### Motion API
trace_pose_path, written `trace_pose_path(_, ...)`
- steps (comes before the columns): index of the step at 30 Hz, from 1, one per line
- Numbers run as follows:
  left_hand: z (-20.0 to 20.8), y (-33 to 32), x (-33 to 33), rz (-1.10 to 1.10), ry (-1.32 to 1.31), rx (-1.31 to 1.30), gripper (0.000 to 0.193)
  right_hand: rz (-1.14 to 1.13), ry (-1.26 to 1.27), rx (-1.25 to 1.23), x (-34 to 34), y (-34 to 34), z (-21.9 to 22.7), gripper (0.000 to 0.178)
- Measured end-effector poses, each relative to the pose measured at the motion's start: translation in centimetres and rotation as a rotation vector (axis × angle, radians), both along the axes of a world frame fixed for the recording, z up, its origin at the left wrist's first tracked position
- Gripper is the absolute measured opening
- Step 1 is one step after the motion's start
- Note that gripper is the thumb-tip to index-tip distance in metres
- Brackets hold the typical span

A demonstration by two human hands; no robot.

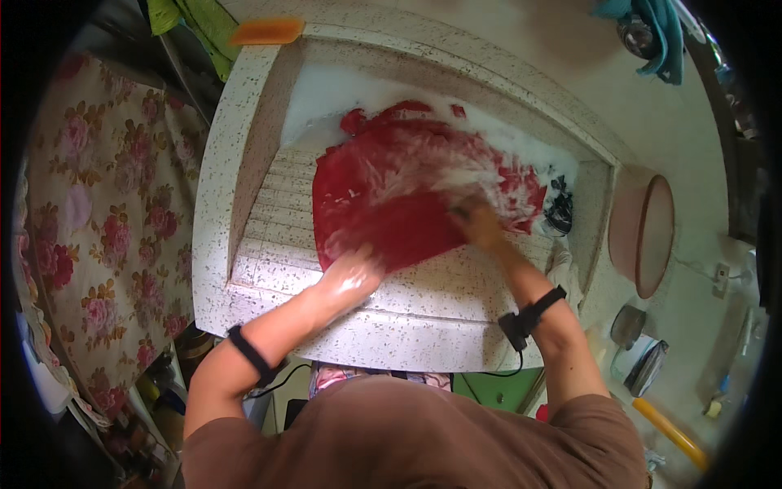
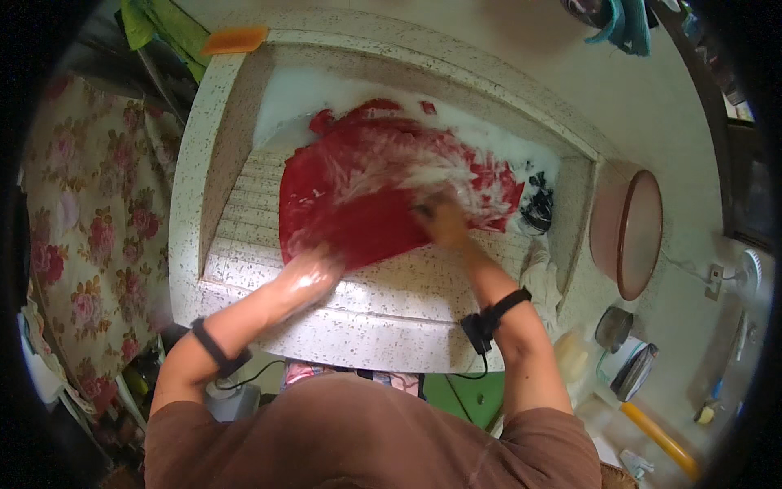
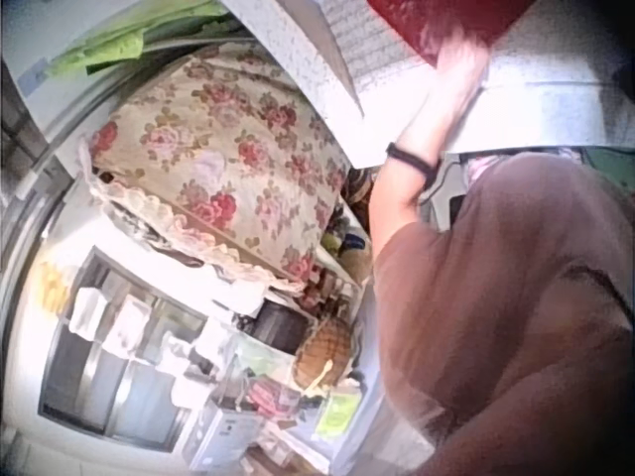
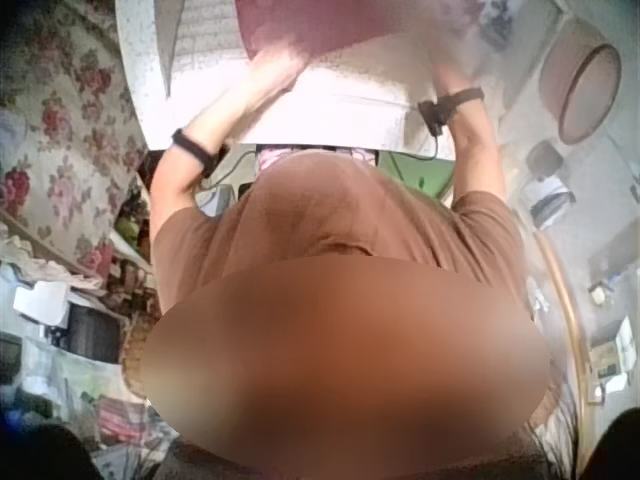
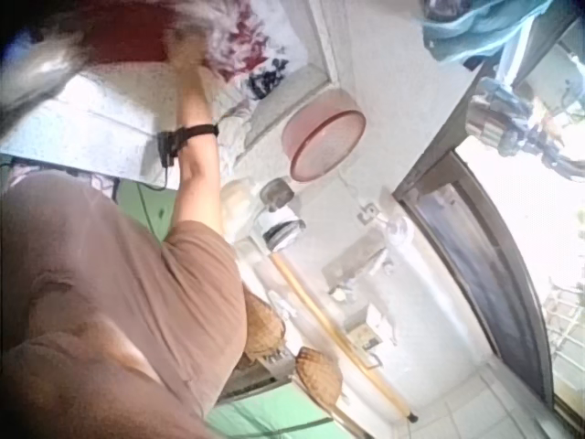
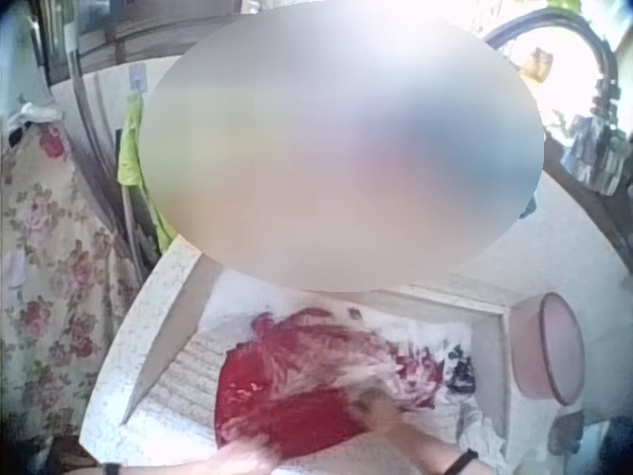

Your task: The person scrubs a red t-shirt with a green brush in a soapy sink, repeatedly lifting and turning the garment to clean different areas. They then wring out the shirt and continue scrubbing before briefly handling other items in the sink.

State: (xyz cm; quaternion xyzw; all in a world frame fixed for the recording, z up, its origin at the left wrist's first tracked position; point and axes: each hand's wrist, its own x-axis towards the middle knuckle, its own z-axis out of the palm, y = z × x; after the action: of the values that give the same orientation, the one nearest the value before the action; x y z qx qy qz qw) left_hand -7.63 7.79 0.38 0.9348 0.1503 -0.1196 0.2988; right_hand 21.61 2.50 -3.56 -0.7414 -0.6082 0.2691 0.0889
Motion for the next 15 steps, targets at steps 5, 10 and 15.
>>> trace_pose_path(5,4.3,-3.7,-8.6,0.079,-0.299,0.144,0.032,0.505,-0.003,-0.044,-11.7,4.3,2.4,0.028)
trace_pose_path(10,3.6,-3.1,-10.7,0.198,-0.295,0.048,0.031,-0.016,-0.014,0.124,-3.4,11.0,-4.5,0.022)
trace_pose_path(15,4.7,-0.5,-11.2,0.203,-0.232,0.060,0.029,0.424,0.306,0.022,-11.4,6.3,0.1,0.028)
